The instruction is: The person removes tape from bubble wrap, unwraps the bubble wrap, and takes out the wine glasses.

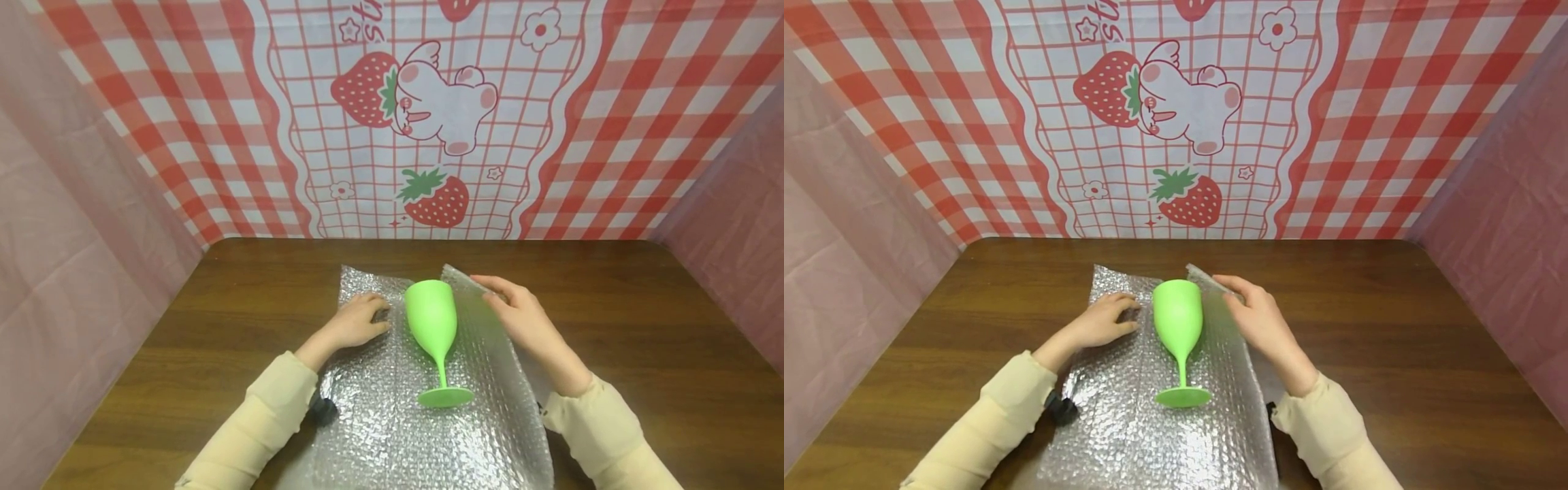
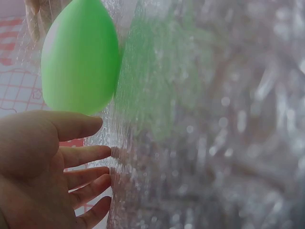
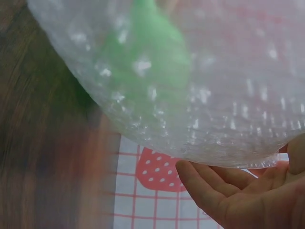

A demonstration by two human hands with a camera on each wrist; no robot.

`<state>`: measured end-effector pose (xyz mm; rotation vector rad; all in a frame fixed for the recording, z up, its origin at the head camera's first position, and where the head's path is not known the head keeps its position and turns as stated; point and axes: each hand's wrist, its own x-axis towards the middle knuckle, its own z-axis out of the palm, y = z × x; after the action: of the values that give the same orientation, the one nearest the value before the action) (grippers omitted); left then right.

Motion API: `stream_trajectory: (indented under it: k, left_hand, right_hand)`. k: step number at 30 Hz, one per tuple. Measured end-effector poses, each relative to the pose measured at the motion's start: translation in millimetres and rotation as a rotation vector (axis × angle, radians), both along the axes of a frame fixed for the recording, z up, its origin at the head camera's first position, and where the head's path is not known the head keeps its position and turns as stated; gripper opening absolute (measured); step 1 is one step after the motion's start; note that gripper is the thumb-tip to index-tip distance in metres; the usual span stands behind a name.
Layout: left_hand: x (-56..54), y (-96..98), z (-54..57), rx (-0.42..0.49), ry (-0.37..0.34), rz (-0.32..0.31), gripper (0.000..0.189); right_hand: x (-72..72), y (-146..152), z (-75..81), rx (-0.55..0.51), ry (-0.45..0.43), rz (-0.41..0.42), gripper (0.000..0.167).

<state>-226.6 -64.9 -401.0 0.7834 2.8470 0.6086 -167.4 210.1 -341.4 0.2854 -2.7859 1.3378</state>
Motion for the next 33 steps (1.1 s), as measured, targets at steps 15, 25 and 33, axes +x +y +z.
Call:
stream_trajectory:
  k: [15,25,33]
  left_hand:
    - [1.0,0.6,-0.7,-0.002,0.004,0.002,0.043]
    - [1.0,0.0,-0.1,-0.001,0.006,0.0,0.043]
    - [0.9,0.2,-0.3,0.001,-0.003,0.009,0.043]
  right_hand:
    - [2.5,10.9,-6.3,0.01,-0.027,-0.029,0.038]
    - [3.2,17.0,-9.0,-0.022,-0.03,-0.03,0.038]
    - [4.0,20.1,-10.8,-0.023,-0.002,-0.035,0.036]
